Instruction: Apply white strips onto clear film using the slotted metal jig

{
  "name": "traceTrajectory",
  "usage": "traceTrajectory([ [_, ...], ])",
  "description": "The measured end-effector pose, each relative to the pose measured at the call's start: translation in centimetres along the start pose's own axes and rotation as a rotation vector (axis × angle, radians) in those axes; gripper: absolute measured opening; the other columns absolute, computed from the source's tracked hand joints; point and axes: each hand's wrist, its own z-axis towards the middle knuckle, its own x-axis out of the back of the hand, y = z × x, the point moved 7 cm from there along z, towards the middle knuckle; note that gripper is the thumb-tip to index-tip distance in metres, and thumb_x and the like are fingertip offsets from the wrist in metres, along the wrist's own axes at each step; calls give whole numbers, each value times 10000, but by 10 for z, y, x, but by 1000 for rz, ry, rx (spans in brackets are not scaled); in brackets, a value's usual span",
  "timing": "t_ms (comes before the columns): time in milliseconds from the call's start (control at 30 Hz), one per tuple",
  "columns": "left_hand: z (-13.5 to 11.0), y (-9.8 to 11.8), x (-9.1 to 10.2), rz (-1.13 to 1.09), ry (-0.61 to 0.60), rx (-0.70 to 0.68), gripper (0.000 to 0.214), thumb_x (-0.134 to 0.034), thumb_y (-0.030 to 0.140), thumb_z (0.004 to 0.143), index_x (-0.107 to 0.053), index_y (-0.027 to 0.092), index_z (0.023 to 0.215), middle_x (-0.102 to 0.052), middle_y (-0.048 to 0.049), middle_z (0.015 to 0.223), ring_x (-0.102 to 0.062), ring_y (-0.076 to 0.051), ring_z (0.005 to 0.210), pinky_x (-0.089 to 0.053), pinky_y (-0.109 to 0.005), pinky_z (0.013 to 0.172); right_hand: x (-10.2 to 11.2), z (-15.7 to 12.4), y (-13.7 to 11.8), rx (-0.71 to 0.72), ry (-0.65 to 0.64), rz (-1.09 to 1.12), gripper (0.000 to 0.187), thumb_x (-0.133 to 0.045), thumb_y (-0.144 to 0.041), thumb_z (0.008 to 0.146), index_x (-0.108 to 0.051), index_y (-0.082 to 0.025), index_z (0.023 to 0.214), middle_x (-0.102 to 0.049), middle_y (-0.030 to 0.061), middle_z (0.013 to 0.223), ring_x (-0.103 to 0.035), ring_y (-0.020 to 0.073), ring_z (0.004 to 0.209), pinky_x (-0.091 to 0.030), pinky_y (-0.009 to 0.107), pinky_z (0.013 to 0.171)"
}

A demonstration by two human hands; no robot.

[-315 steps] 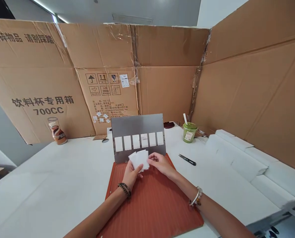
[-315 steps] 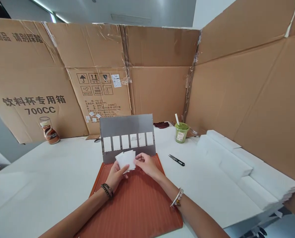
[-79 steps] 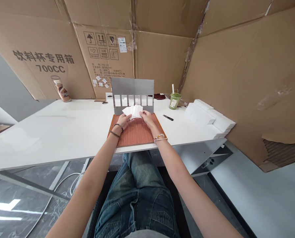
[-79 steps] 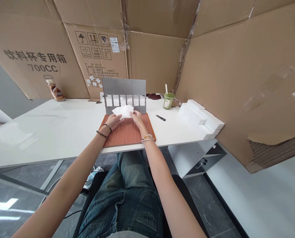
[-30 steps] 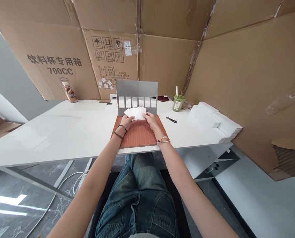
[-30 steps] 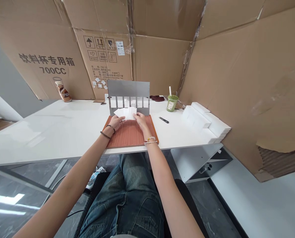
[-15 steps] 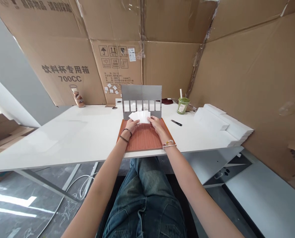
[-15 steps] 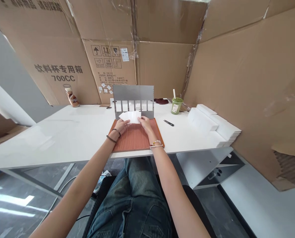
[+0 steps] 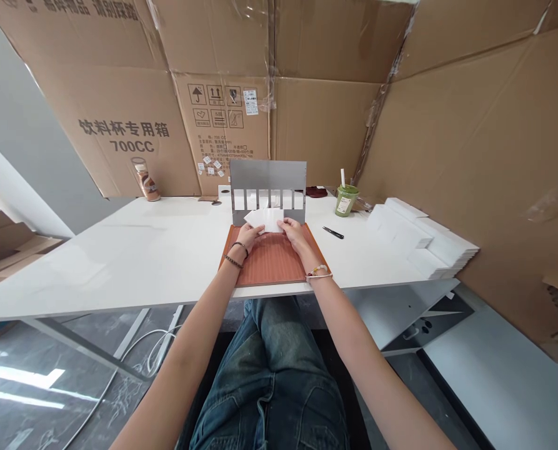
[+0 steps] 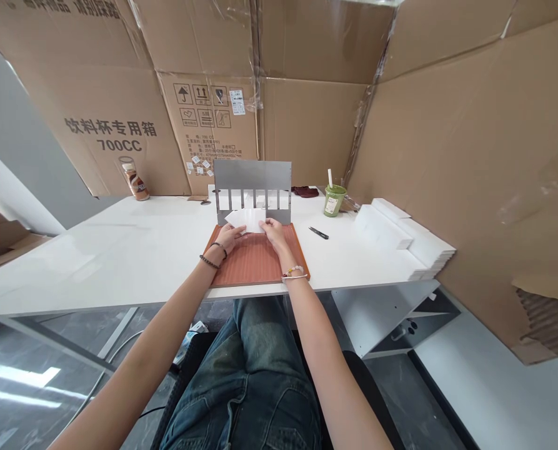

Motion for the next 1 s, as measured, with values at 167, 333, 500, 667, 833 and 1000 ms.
traceTrajectory([
  [167, -3, 3, -2, 13, -1, -1, 263, -572, 298, 907, -574, 132, 1110, -617, -67, 1042, -622, -161, 850, -555, -333, 720, 3, 0, -3, 41, 22, 23, 216, -575, -323, 919, -598, -126, 1006, -619, 36, 953, -611, 142, 799, -536, 310, 709],
  [333, -5, 5, -2, 43, -13, 12, 245, -579, 286, 903, -580, 125, 1088, -621, -62, 1011, -622, -153, 824, -553, -319, 702, 6, 1, -3, 58, 45, 36, 221, -578, -322, 917, -598, -126, 1017, -618, 39, 973, -613, 151, 822, -537, 322, 727],
  [500, -3, 3, 1, 55, 2, 9, 235, -583, 280, 900, -583, 127, 1078, -623, -53, 991, -618, -144, 798, -549, -308, 686, 6, 1, -2, 59, 55, 51, 227, -568, -331, 923, -597, -128, 1020, -619, 40, 967, -613, 148, 815, -537, 320, 723],
  [667, -2, 2, -1, 40, -9, 30, 220, -572, 303, 908, -595, 121, 1029, -630, -43, 946, -615, -132, 758, -544, -293, 662, 6, 4, 0, 51, 67, 52, 226, -571, -330, 922, -598, -126, 1014, -621, 38, 961, -614, 148, 810, -537, 319, 720],
  [833, -1, 2, -3, -4, -6, 59, 222, -576, 290, 905, -589, 122, 1050, -626, -51, 973, -618, -139, 784, -549, -301, 677, 6, 6, 3, 52, 63, 43, 230, -573, -332, 920, -597, -127, 1022, -618, 41, 977, -613, 154, 828, -536, 327, 732],
  [1000, 5, -1, 1, -70, 41, 65, 235, -573, 289, 906, -582, 122, 1072, -621, -58, 991, -620, -149, 810, -552, -313, 694, 5, 7, 6, 44, 50, 36, 239, -570, -339, 920, -594, -128, 1030, -617, 42, 981, -611, 153, 825, -534, 326, 730],
])
